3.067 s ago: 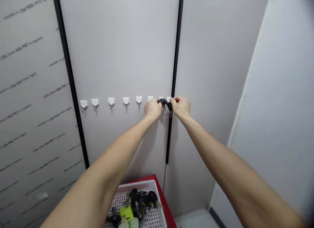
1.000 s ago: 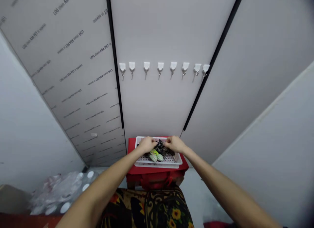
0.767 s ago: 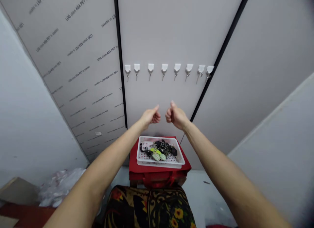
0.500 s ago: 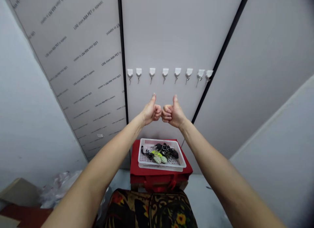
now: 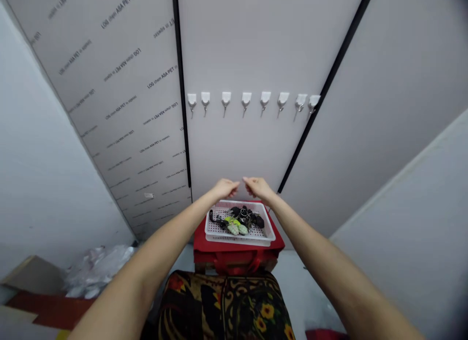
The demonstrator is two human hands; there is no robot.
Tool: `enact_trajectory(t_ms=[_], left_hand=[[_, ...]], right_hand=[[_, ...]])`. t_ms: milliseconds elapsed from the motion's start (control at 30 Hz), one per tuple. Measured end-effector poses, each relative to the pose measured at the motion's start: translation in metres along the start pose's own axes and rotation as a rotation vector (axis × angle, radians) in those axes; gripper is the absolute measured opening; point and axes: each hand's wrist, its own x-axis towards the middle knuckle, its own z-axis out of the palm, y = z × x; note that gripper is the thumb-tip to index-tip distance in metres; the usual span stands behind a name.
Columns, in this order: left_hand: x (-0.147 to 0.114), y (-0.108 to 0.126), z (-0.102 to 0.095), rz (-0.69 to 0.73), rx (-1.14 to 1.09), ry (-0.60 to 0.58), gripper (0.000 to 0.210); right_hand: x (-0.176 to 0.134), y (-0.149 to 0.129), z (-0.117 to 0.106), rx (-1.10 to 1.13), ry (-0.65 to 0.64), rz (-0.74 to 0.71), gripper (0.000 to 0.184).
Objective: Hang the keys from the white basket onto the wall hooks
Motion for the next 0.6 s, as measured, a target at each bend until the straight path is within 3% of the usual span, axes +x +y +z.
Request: enact_trajectory(t_ms=[67,200,267,367,600], left_hand=[[0.005,-0.028,0.011,-0.035,0.222,0.039,0.024],[0.011,-0.064,0.03,-0.017,0.501,0.098,0.024],[0.012,-0.071,0.039,0.05,0.56,0.083,0.03],[0.012,-0.073,0.051,0.177,0.632,0.05,0.035],[0.013,-0.075,0.056,0.175,0.653,0.076,0.026]], right_hand=[[0.0,0.033,0.006,-0.314,0.047,0.001,0.03],[-0.004,0.073,0.017,-0.624,-0.095,-0.093,0.021],[-0.006,0.08,0.02,-0.661,-0.113,-0.147,0.022],[-0.009,0.082,0.023,-0.657,-0.045,-0.168,0.022],[-0.007,0.079,0.023,-0.524,-0.033,-0.129,0.009]])
